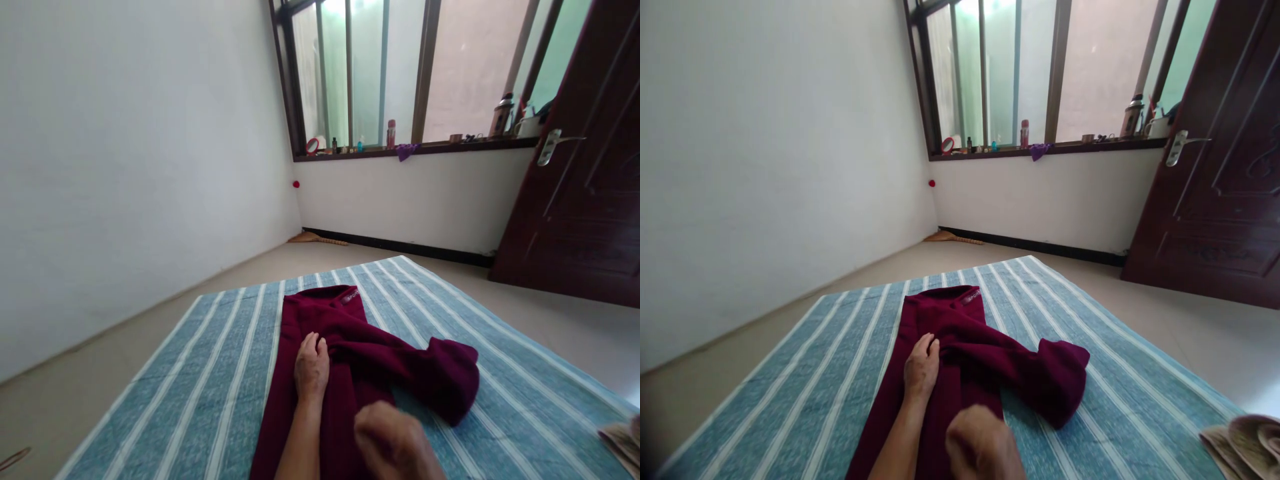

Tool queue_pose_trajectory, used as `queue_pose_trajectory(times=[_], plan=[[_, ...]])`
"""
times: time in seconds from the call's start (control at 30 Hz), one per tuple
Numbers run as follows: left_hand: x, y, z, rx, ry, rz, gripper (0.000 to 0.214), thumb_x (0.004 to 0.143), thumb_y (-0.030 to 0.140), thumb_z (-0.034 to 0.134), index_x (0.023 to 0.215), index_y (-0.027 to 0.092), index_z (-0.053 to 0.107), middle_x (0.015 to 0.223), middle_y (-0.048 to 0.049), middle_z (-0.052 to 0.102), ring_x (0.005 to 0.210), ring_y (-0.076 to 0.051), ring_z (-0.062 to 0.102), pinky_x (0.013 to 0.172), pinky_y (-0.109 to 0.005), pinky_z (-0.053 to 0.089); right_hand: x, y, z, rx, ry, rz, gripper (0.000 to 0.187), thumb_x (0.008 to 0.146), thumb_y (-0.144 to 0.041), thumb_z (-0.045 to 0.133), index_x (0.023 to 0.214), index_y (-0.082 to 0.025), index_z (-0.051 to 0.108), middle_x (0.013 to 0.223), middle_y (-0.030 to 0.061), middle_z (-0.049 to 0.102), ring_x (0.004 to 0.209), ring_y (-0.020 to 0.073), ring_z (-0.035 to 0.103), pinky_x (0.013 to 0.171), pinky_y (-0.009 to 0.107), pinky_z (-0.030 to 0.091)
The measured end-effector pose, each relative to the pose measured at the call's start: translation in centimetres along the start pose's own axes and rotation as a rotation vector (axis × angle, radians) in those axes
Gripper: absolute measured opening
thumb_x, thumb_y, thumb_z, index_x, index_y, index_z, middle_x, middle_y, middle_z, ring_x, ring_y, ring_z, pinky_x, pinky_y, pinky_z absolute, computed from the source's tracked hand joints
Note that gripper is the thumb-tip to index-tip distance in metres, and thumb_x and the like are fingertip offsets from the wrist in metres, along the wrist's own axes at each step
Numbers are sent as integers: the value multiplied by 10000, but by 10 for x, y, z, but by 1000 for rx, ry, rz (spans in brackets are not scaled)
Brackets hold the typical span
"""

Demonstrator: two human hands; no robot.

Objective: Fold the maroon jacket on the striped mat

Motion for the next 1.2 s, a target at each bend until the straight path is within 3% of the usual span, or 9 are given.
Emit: queue_pose_trajectory(times=[0.07, 0.17, 0.33, 0.5, 0.67, 0.97, 1.07, 1.2], plan=[[1, -2, 0, -17, 4, -4, 322, 851, 251, 437, 1048, 132, 662, 1175, -148, 662, 1114, -237, 609, 1006, -365, 446, 29, 33, -4, 80, -2, 155, 222, 912, -234, 465, 791, -202, 649, 716, 10, 647, 635, 130, 601, 614, 218, 489], [1, -3, -1, -36, 3, -15, 330, 832, 250, 453, 1047, 118, 666, 1170, -158, 665, 1106, -243, 613, 1004, -366, 449, 55, 81, -6, 138, 130, 330, 186, 871, -268, 516, 828, -178, 673, 784, 31, 673, 709, 162, 621, 681, 260, 489], [0, -5, 0, -52, -16, -33, 321, 811, 237, 485, 1065, 147, 660, 1195, -128, 659, 1123, -235, 603, 1013, -371, 442, 48, 126, 17, 136, 156, 495, 152, 767, -281, 593, 801, -172, 693, 784, 43, 681, 745, 203, 633, 721, 314, 490], [0, -2, 0, -61, -29, -53, 337, 813, 231, 486, 1069, 100, 662, 1197, -163, 650, 1132, -253, 593, 1022, -364, 431, 40, 128, 27, 126, 87, 458, 123, 767, -236, 592, 804, -184, 697, 808, 40, 663, 769, 199, 623, 739, 312, 487], [-2, 1, -3, -63, -24, -64, 333, 817, 219, 487, 1074, 100, 662, 1196, -159, 652, 1131, -253, 594, 1018, -366, 434, 42, 127, 36, -29, -9, 394, 111, 775, -168, 588, 792, -189, 696, 816, 47, 635, 795, 205, 600, 738, 307, 471], [-1, 2, -3, -61, -21, -77, 344, 803, 193, 505, 1076, 56, 664, 1183, -180, 658, 1120, -255, 603, 1011, -354, 439, 44, 128, 51, -356, -199, 463, 144, 840, -199, 583, 819, -237, 720, 863, 34, 626, 872, 195, 552, 714, 264, 399], [-1, 2, -2, -60, -21, -75, 337, 804, 197, 505, 1069, 66, 667, 1177, -176, 662, 1118, -253, 604, 1010, -356, 441, 46, 125, 53, -410, -213, 438, 182, 863, -186, 542, 788, -222, 704, 837, 44, 609, 854, 198, 531, 694, 271, 368], [-2, 2, -2, -56, -19, -72, 337, 804, 201, 501, 1068, 75, 667, 1183, -171, 660, 1119, -261, 603, 1006, -372, 443, 48, 121, 51, -355, -130, 388, 264, 877, -147, 444, 701, -187, 636, 771, 60, 577, 800, 204, 498, 693, 288, 339]])
Point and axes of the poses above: each hand's wrist, its own x-axis towards the middle knuckle, its own z-axis out of the palm, y = z × x, the point moved 8 cm from there along x, towards the middle knuckle
